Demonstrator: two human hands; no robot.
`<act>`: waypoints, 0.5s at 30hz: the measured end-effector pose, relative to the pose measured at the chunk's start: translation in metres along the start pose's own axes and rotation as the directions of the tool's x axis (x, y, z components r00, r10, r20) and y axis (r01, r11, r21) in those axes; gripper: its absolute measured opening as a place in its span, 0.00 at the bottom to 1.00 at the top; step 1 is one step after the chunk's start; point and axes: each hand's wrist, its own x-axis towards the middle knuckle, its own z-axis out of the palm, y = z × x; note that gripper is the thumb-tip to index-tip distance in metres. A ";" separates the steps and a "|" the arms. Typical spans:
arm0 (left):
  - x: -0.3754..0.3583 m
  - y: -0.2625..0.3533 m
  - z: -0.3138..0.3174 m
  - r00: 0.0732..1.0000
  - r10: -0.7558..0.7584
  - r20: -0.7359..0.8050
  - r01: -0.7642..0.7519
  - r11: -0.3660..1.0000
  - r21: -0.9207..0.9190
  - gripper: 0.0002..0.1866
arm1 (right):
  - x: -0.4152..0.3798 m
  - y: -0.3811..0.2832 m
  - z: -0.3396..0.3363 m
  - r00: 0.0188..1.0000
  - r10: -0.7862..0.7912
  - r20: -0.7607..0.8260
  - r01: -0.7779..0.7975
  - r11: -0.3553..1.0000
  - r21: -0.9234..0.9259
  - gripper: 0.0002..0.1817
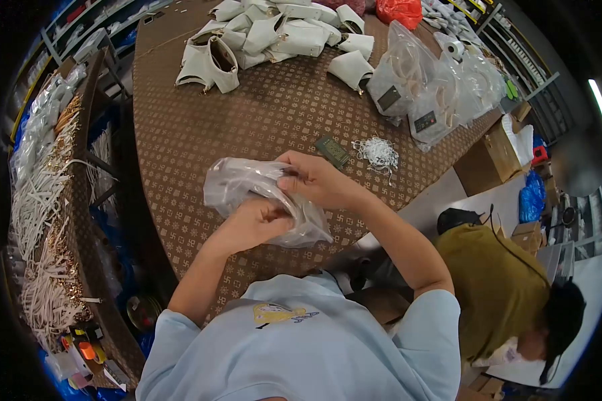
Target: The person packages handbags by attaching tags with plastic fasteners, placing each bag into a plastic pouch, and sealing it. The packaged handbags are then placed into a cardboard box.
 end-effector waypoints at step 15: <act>0.003 -0.031 0.000 0.828 0.385 -0.407 -0.374 0.921 0.110 0.22 | -0.034 0.053 0.012 0.837 -0.467 -0.285 0.170 0.717 -0.676 0.43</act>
